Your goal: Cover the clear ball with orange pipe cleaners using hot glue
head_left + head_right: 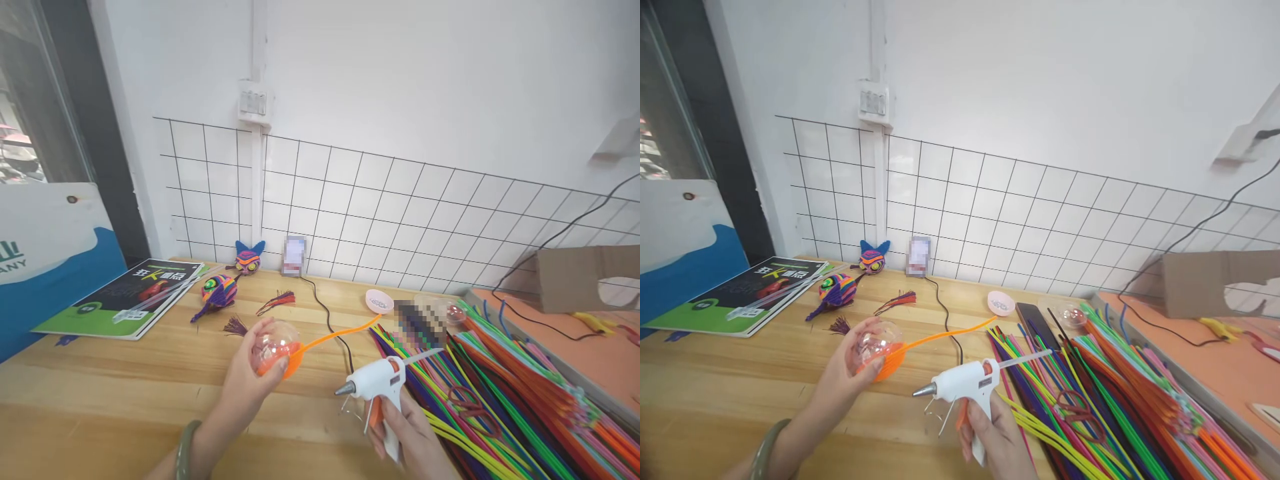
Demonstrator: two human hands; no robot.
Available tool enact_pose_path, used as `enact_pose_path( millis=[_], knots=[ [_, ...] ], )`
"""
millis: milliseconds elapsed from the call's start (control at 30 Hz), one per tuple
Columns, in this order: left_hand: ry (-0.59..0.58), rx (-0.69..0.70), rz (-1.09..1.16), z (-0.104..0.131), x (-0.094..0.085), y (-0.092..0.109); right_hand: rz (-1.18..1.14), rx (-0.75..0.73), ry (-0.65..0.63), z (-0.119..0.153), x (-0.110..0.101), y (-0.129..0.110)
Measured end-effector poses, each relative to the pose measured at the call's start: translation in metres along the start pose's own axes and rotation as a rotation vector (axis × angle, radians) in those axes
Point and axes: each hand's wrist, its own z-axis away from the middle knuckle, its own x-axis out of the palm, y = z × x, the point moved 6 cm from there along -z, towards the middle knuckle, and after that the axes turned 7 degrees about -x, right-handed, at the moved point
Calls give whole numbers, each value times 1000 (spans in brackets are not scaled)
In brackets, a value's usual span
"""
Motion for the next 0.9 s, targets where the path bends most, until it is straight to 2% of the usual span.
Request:
enact_pose_path(
  millis=[133, 233, 333, 500, 600, 667, 767, 833, 900],
  knots=[
    [20, 44, -112, 4, 2, 3, -84, 38, 65, 1, -4, 5],
    [52, 83, -121, 6, 3, 3, -17, 38, 131, 3, -7, 4],
    [56, 94, -117, 7, 4, 1, 70, 14, 123, 3, -7, -1],
    [-64, 78, -110, 6, 8, -7, 112, -21, 94, 1, -3, -5],
    [-68, 69, -82, 4, 7, -11, 157, -18, 86, 2, -1, -8],
    [-66, 64, -79, 3, 7, -11, 241, 70, 61, 3, 1, -6],
    [-82, 45, -105, 1, 9, -8, 458, 284, 4, 5, 2, 1],
    [-70, 42, -126, 0, 9, -5, 605, 357, -96, 5, 6, 4],
    [-62, 60, -165, 0, 9, -3, 710, 354, -228, 4, 12, 7]
  ],
)
